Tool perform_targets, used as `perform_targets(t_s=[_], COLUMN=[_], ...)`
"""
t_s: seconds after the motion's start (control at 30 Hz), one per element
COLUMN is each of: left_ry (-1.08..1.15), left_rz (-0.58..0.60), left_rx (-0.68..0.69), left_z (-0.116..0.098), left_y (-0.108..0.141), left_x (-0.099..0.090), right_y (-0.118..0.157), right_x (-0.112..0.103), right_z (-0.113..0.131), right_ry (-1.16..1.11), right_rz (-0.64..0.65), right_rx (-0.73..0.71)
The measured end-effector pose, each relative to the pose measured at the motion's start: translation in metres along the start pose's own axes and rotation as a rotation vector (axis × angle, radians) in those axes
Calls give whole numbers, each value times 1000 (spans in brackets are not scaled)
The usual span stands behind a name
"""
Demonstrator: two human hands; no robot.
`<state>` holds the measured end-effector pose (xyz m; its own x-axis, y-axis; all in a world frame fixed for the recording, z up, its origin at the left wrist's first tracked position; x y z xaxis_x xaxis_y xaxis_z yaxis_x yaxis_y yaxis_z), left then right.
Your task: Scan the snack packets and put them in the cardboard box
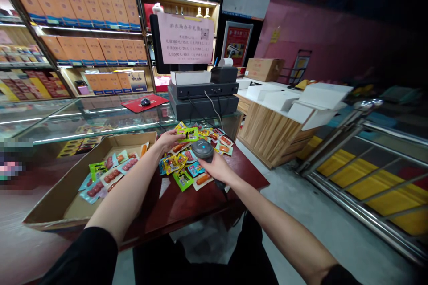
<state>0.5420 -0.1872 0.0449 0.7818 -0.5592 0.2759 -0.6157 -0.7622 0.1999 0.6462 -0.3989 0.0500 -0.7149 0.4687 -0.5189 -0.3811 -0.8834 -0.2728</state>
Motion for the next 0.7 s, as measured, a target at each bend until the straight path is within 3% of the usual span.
perform_targets(t_s=[0.53,0.7], left_ry=[-2,-50], left_rz=[-9,-49], left_rx=[-6,44], left_z=[-2,-26], left_y=[3,7], left_x=[3,-4], right_y=[-1,-2], right_x=[0,-3], right_z=[-1,6], right_ry=[-38,-12], right_rz=[-18,-29], right_rx=[-72,-23])
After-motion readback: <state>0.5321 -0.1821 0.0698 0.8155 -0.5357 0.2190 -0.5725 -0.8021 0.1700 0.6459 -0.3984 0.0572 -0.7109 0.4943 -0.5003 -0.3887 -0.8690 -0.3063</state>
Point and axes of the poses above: each hand's wrist, its own y-axis away from the middle knuckle, its own x-axis out of the palm, z = x × y, the point moved 3 cm from there along -y, towards the middle knuckle, and after that the axes turned 1 degree about y, right-handed, at the moved point
